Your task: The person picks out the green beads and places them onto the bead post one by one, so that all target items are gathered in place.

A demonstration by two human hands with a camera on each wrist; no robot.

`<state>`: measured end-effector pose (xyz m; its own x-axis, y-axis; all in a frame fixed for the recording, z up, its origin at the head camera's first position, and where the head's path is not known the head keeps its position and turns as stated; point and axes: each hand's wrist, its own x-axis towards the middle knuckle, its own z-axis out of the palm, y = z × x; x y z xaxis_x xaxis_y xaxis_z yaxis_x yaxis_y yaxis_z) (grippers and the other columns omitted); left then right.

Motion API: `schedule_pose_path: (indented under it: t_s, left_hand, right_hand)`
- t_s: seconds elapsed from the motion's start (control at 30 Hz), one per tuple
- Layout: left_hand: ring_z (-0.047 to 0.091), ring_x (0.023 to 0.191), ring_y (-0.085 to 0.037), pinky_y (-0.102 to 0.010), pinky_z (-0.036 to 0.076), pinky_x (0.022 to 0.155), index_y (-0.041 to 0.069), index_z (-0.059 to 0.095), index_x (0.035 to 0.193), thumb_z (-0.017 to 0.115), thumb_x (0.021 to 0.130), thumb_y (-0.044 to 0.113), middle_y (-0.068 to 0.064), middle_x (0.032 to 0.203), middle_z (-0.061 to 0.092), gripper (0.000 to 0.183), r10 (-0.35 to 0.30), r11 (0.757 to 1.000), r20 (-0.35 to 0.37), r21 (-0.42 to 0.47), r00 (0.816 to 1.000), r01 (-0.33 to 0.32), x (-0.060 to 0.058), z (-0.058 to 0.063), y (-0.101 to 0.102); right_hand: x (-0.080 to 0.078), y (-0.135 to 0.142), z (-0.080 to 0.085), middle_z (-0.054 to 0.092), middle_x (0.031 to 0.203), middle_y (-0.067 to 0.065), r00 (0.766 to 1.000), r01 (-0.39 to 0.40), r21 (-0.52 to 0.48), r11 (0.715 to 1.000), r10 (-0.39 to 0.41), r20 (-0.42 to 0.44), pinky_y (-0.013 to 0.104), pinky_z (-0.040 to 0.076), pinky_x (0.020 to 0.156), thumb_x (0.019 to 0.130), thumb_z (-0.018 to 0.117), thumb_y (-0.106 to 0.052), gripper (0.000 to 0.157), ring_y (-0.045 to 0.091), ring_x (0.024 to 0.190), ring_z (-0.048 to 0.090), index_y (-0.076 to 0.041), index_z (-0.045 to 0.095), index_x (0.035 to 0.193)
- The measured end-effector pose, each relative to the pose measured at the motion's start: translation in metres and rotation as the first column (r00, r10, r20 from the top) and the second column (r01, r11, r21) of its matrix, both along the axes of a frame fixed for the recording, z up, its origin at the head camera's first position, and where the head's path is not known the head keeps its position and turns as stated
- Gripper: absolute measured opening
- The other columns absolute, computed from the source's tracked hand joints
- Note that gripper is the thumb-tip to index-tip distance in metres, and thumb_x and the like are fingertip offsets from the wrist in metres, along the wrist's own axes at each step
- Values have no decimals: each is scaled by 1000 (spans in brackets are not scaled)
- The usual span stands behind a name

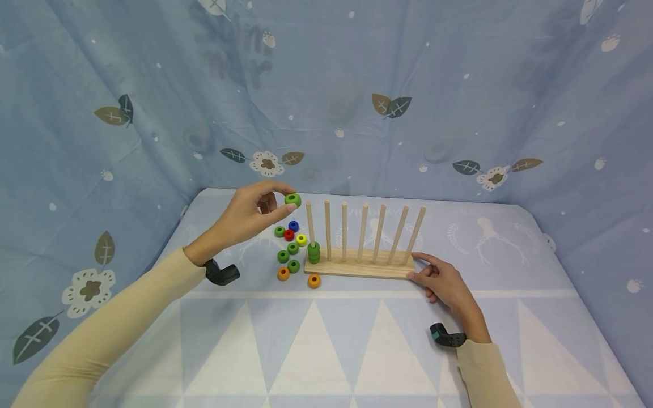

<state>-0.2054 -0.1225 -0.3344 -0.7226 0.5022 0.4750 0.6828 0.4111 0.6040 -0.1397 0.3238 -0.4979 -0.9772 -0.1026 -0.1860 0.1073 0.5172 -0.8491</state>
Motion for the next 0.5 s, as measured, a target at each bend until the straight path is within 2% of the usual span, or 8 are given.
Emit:
schedule_pose_path:
  t_s: [0.5]
  left_hand:
    - [55, 62, -9, -31, 44, 53, 13, 70, 125, 74, 98, 25, 4, 102, 69, 30, -30, 1000, -17, 7, 999, 30, -3, 1, 11]
  right_hand:
    - [0, 1, -1, 63, 87, 15, 1000, -2, -8, 1000, 2, -2, 33, 52, 50, 95, 77, -32, 72, 15, 54, 53, -7, 44, 155]
